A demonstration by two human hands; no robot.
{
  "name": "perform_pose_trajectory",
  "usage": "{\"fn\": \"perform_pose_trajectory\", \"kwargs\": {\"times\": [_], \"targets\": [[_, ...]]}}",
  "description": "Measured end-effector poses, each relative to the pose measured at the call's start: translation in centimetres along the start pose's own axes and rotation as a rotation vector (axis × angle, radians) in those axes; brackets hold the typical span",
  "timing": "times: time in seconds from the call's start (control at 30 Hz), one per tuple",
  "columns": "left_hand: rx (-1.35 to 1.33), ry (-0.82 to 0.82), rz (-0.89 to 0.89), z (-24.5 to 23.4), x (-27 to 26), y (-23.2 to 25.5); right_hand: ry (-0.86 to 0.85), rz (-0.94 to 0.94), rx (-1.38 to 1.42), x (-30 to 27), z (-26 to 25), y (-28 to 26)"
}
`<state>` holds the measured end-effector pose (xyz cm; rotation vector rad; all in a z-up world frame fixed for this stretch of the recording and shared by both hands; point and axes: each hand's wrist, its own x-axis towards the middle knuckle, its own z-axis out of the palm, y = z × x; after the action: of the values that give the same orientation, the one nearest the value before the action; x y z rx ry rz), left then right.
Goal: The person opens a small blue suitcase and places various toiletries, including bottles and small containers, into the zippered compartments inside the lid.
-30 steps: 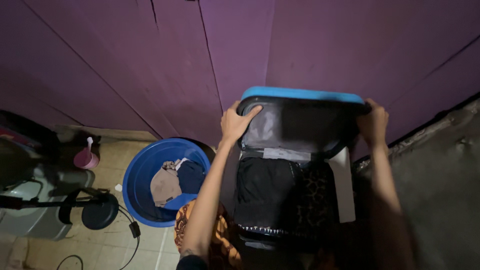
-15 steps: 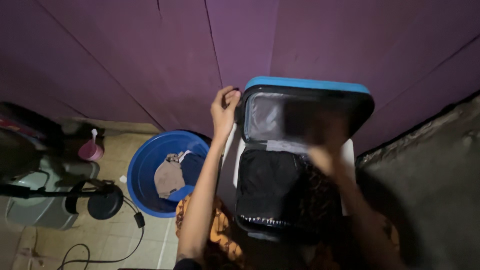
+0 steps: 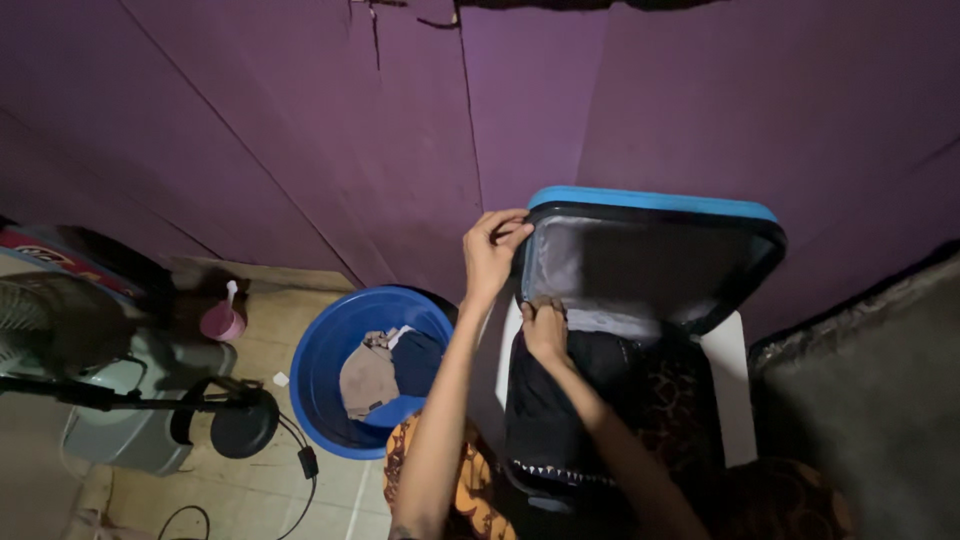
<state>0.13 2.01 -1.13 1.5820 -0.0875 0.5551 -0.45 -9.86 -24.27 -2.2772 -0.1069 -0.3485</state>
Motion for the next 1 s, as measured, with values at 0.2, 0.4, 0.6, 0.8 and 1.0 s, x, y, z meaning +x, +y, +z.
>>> {"fn": "perform_pose_trajectory", "kwargs": {"times": [0.2, 0.4, 0.6, 0.8, 1.0], "targets": [[0.203, 0.022, -0.001, 0.1, -0.2, 1.9, -0.146, 0.250, -0.102, 0.3, -0.8, -2.7], [0.277, 0.054, 0.011, 0.1, -0.7, 3.3, -0.133, 0.315, 0.008, 1.1, 3.7, 0.6], [0.462, 0.076, 0.209, 0.1, -1.1, 3.4, -0.288, 0.501, 0.480, 3.0, 3.1, 1.7], [0.422, 0.089, 0.139, 0.2, -1.1, 3.3, -0.457, 0.699, 0.867, 5.1, 1.3, 1.4], [0.386, 0.056, 0.123, -0.2, -0.7, 3.1, -0.626, 0.721, 1.203, 10.2, -0.9, 1.6]]}}
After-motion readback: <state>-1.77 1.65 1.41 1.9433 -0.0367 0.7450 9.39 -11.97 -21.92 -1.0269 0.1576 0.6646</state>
